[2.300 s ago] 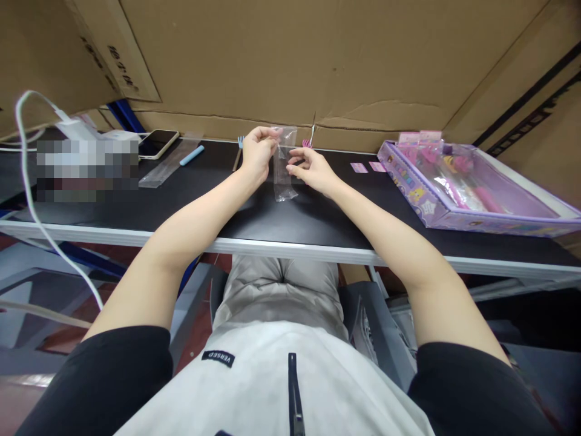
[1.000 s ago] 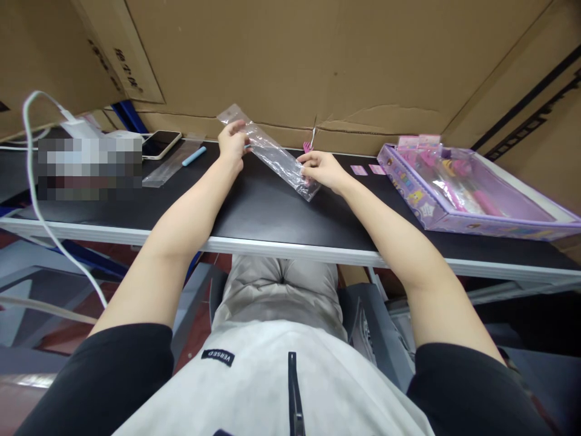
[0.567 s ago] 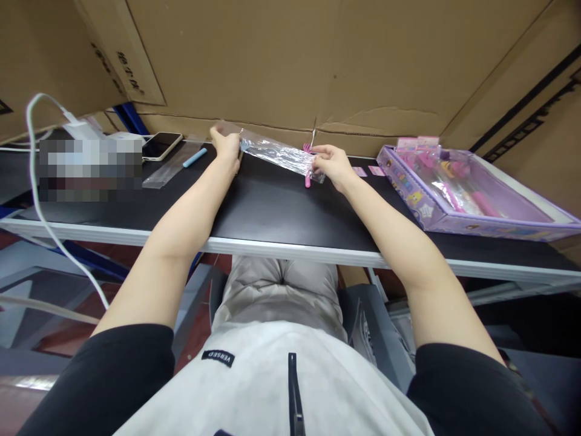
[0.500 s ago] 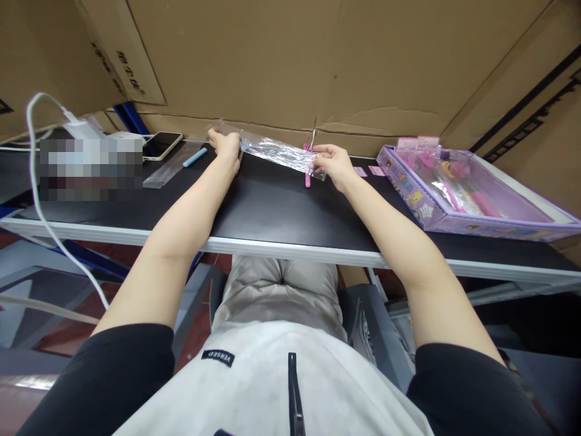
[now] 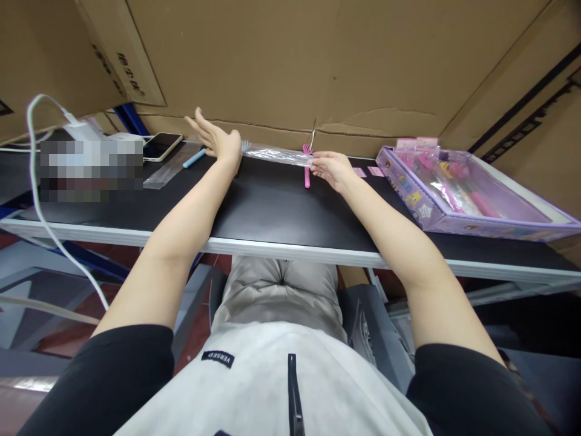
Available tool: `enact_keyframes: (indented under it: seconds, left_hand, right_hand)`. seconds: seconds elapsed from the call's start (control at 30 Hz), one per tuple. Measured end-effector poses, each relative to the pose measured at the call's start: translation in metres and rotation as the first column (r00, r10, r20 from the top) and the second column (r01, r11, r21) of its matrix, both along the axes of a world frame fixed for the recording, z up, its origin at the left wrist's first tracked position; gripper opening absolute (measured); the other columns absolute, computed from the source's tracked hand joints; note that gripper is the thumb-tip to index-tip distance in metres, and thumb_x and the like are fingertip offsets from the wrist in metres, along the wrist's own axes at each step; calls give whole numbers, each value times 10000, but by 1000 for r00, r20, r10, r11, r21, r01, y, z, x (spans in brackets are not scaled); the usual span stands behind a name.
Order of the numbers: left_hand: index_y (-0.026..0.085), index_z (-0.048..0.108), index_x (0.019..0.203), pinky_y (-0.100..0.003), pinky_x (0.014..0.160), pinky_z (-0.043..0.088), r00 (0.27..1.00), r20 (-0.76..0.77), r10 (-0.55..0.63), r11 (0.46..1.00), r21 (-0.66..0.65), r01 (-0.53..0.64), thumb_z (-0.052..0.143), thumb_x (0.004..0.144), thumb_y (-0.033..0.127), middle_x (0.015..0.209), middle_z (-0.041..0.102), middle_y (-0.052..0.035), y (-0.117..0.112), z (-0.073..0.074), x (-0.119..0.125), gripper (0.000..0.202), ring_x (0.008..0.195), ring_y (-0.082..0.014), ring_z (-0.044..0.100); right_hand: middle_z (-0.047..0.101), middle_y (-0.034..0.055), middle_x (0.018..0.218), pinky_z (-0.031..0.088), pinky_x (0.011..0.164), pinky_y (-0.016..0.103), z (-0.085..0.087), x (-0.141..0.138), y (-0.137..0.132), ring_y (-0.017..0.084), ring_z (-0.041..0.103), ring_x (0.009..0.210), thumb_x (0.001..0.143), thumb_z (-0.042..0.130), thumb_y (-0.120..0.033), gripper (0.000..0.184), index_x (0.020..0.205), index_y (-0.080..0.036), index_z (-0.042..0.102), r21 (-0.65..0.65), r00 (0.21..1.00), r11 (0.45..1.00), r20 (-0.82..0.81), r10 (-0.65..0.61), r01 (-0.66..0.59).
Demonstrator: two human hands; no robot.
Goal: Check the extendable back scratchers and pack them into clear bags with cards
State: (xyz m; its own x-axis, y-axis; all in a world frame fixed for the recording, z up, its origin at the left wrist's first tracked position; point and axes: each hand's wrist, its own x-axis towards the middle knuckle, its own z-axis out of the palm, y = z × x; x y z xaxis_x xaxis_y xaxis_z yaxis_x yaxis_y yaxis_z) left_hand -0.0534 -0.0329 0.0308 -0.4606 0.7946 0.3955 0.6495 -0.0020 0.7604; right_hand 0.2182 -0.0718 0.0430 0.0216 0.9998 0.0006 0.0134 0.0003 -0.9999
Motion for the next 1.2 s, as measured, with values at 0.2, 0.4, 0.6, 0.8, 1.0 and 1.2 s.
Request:
enact_keyframes:
  seconds: [0.2, 0.4, 0.6, 0.8, 1.0, 1.2]
  left_hand:
    - [449, 398, 1719, -788, 1299, 147, 926, -329, -188, 965, 116, 237, 592, 989, 585, 1866, 361, -55, -15, -3, 20, 767, 1794, -327, -72]
    - [304, 322, 1782, -722, 1338, 168, 593, -624, -509, 776, -35, 629, 715, 955, 688, 1876, 290, -213, -48, -5, 74, 993, 1753, -441, 197]
    - [225, 390, 1755, -754, 1342, 149, 476, -644, -599, 728, -189, 659, 739, 903, 320, 1734, 519, -234, -51, -18, 86, 925, 1644, -461, 410]
    - [222, 609, 1558, -730, 1292, 276, 523, -625, -579, 764, -192, 616, 595, 862, 121, 1418, 732, -181, -43, -21, 76, 704, 1418, -402, 634]
    - [178, 705, 1414, -530, 1122, 512, 511, -653, -558, 776, -193, 600, 533, 908, 98, 1341, 741, -193, -44, -18, 82, 540, 1320, -374, 694]
    - [158, 742, 1358, -488, 1077, 549, 487, -670, -560, 758, -178, 628, 509, 901, 101, 1280, 770, -189, -41, -20, 82, 515, 1246, -351, 719]
  right_hand:
    - [652, -11, 742, 617, 803, 250, -3, -1, -1, 96, 658, 651, 867, 610, 104, 280, 941, -166, 627, -11, 999, 999, 0, 52, -52]
    - [667, -13, 729, 610, 789, 245, 1, -9, -13, 92, 654, 645, 884, 630, 102, 270, 927, -165, 627, -46, 995, 994, -11, 104, -104]
    - [700, -14, 737, 572, 742, 197, 3, -13, -19, 73, 653, 636, 908, 648, 90, 251, 924, -161, 634, -60, 987, 985, -13, 160, -160]
    - [667, -14, 658, 520, 653, 183, 4, -15, -24, 81, 634, 605, 889, 659, 118, 275, 878, -155, 633, -112, 989, 984, 18, 145, -142]
    - [621, -28, 613, 466, 604, 189, 5, -17, -27, 78, 578, 570, 896, 619, 138, 308, 816, -160, 623, -117, 985, 980, 46, 167, -161]
    - [571, -49, 573, 417, 514, 173, -2, -15, -20, 62, 498, 519, 884, 823, 60, 317, 753, -159, 636, -64, 974, 978, 97, 203, -197]
